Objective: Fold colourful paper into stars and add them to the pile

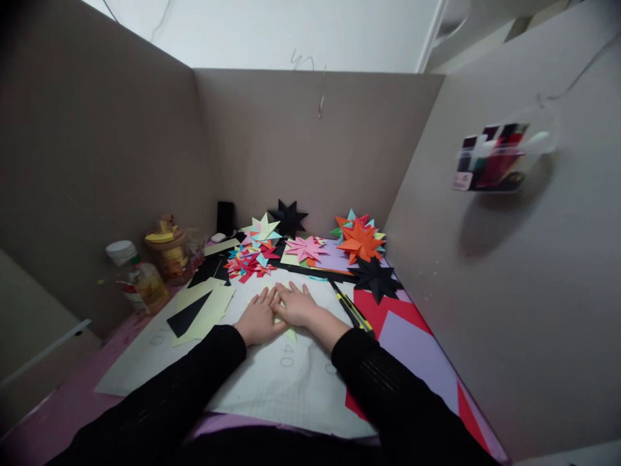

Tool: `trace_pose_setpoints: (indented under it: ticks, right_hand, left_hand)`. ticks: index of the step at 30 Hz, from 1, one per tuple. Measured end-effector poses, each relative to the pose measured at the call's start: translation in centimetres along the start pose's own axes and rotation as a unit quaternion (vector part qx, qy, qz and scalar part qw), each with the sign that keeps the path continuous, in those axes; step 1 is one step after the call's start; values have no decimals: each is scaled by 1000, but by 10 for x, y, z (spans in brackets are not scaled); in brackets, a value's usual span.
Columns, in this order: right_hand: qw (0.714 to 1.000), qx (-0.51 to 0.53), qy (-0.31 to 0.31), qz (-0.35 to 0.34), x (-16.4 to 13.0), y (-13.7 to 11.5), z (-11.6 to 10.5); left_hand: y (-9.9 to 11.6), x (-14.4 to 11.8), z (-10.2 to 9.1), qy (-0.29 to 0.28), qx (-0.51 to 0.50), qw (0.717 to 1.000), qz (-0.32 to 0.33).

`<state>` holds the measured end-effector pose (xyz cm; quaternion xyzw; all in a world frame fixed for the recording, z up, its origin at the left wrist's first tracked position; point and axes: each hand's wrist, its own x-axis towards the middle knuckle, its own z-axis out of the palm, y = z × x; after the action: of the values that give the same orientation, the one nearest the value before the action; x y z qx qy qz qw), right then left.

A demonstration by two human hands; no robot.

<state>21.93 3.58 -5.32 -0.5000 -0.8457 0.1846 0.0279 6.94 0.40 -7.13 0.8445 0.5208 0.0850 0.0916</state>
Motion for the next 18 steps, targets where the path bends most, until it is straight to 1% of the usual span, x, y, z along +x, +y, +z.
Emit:
trace_pose_setpoints:
  ticks: [2, 5, 7, 9, 12, 14, 15, 16, 18]
  right_hand:
    - [1000, -7, 21, 4, 1, -1, -3]
    - [996, -12, 91, 9, 3, 0, -14]
    - [988, 0, 147, 37, 3, 5, -25]
    - [979, 30, 186, 83, 2, 15, -34]
    - [970, 95, 193, 115, -6, 34, -40]
    - [962, 153, 182, 132, -13, 46, -37]
    - [954, 187, 177, 150, -17, 51, -34]
    - [943, 223, 174, 175, -20, 55, -31]
    - [915, 292, 165, 223, -24, 59, -24]
  left_hand:
    - [0, -1, -2, -8, 3, 1000, 1]
    - [1, -1, -5, -23, 5, 1000, -11]
    - [1, -1, -6, -29, 4, 999, -19]
    - [1, -1, -5, -29, 2, 999, -21]
    - [1, -2, -4, -18, -1, 1000, -14]
    - [1, -3, -6, -9, -7, 1000, -14]
    - [1, -3, -9, -1, -13, 1000, -18]
    - [-1, -3, -12, 16, -22, 999, -25]
    - [-5, -3, -20, 79, -52, 994, -46]
